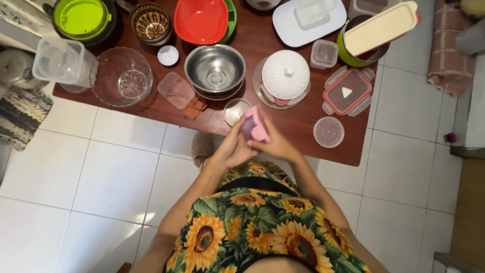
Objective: Organizing and inspecting various kitchen containers and lids on a table
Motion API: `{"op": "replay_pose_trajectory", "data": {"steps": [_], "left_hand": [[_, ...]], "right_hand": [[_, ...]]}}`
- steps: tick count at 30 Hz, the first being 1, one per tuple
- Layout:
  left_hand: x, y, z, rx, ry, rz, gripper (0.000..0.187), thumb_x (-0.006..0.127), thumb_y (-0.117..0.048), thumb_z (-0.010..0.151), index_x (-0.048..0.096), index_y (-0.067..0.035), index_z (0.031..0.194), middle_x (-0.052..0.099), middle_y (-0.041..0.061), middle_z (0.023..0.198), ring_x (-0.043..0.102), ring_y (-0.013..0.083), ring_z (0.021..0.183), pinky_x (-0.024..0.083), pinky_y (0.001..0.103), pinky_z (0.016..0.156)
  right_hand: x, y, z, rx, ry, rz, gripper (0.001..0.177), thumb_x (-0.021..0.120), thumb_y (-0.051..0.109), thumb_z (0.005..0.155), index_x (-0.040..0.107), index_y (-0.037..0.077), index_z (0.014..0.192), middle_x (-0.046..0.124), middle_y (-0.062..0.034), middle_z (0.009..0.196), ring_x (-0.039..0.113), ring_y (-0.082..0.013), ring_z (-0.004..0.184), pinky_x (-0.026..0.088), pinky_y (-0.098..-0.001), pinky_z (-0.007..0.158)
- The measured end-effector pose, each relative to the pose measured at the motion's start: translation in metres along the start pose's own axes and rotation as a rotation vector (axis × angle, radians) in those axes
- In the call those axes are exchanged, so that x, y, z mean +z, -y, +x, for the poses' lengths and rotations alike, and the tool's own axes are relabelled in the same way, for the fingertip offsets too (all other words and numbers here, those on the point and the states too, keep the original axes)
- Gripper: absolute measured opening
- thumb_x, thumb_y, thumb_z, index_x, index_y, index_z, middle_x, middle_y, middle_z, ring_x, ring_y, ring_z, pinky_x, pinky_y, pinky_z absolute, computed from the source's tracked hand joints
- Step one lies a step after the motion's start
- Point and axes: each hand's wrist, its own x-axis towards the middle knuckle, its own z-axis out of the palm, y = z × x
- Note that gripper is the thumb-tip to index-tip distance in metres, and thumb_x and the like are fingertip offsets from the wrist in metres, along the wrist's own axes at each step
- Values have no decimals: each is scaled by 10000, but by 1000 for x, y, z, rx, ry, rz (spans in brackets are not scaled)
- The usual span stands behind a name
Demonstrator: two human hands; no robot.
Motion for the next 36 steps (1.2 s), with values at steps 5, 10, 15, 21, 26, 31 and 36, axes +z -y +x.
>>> {"op": "replay_pose_trajectory", "data": {"steps": [5,10,15,21,26,31,36], "left_hand": [[-18,2,-36,-56,-8,-11,780,425,-756,949,320,-212,1497,549,140,1133,662,290,943,475,636,1038],[-39,-14,-52,58,21,249,711,325,-580,1043,387,-112,1575,507,235,1511,445,387,1429,343,555,1158],[-46,-48,-76,156,-30,324,659,306,-460,1069,387,-30,1561,512,249,1509,496,393,1386,353,549,1160],[-63,-87,-114,241,-178,314,546,351,-408,1056,529,-53,1432,617,179,1407,621,297,1256,496,438,1093],[-101,-114,-134,357,-274,218,515,381,-395,1061,559,-48,1398,635,174,1361,634,309,1232,491,450,1096],[-134,-152,-159,526,-411,167,451,362,-343,1085,585,-17,1302,676,183,1271,668,297,1139,544,412,1019],[-173,-206,-176,723,-586,287,414,402,-346,1071,604,-44,1270,695,151,1215,680,245,1039,566,371,954]], "right_hand": [[11,-28,2,12,50,106,979,819,190,855,240,142,1643,218,-146,1693,172,-295,1549,113,-474,1267],[-30,-124,44,130,-225,213,697,449,441,1063,287,36,1606,345,-231,1610,332,-318,1491,216,-561,1228],[-71,-48,144,224,-465,368,823,692,362,1040,186,40,1604,385,-247,1466,480,-345,1290,400,-451,994],[-113,-128,262,32,-453,-391,1065,898,324,822,152,109,1550,348,-290,1502,417,-397,1369,344,-463,1154],[-105,-126,302,224,-354,-801,1147,912,429,738,153,117,1538,414,-341,1337,471,-536,1211,407,-565,1033],[-80,-90,309,360,-276,-993,1084,865,455,783,190,139,1571,435,-347,1332,541,-573,1133,458,-624,940],[-63,-70,311,432,-294,-999,1147,919,338,748,163,120,1582,414,-343,1357,521,-562,1181,429,-646,969]]}}
